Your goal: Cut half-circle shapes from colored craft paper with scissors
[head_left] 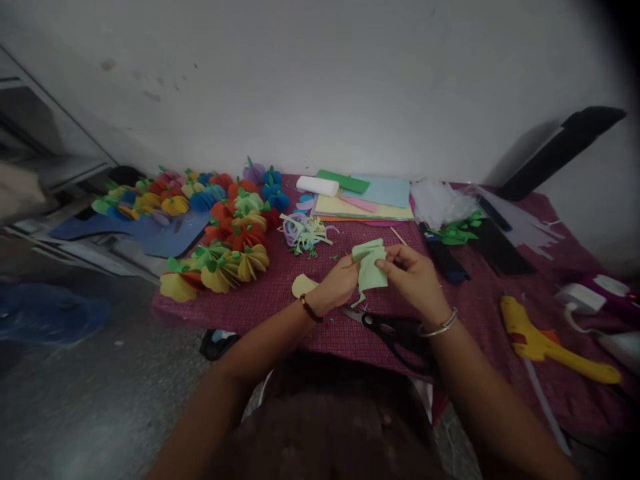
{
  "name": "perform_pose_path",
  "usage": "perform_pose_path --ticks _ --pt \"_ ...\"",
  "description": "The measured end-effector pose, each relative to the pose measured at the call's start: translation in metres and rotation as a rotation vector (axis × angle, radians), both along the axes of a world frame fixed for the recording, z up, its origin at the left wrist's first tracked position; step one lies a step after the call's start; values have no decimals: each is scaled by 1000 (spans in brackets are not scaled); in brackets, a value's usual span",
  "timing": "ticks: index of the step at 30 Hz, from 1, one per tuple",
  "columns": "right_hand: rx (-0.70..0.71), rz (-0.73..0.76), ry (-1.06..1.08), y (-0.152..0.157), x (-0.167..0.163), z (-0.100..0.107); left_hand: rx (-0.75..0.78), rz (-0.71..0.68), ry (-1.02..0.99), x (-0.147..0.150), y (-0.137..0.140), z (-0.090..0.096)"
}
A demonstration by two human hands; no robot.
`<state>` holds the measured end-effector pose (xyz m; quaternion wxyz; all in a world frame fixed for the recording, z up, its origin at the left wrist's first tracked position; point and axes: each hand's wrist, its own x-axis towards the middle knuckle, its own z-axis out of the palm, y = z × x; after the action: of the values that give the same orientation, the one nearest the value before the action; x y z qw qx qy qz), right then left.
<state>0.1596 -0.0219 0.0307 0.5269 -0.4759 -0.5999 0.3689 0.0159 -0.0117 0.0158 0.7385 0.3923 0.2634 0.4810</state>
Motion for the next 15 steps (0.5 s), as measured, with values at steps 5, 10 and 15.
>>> perform_pose_path --ticks 5,10,15 --pt "-43 -62 110 5 2 1 -156 -10 -53 -6 1 7" --pt "-4 -180 181 9 3 -3 -162 46 -68 -12 0 15" --pt "-58 -106 176 8 3 -2 -110 67 27 -8 -3 10"
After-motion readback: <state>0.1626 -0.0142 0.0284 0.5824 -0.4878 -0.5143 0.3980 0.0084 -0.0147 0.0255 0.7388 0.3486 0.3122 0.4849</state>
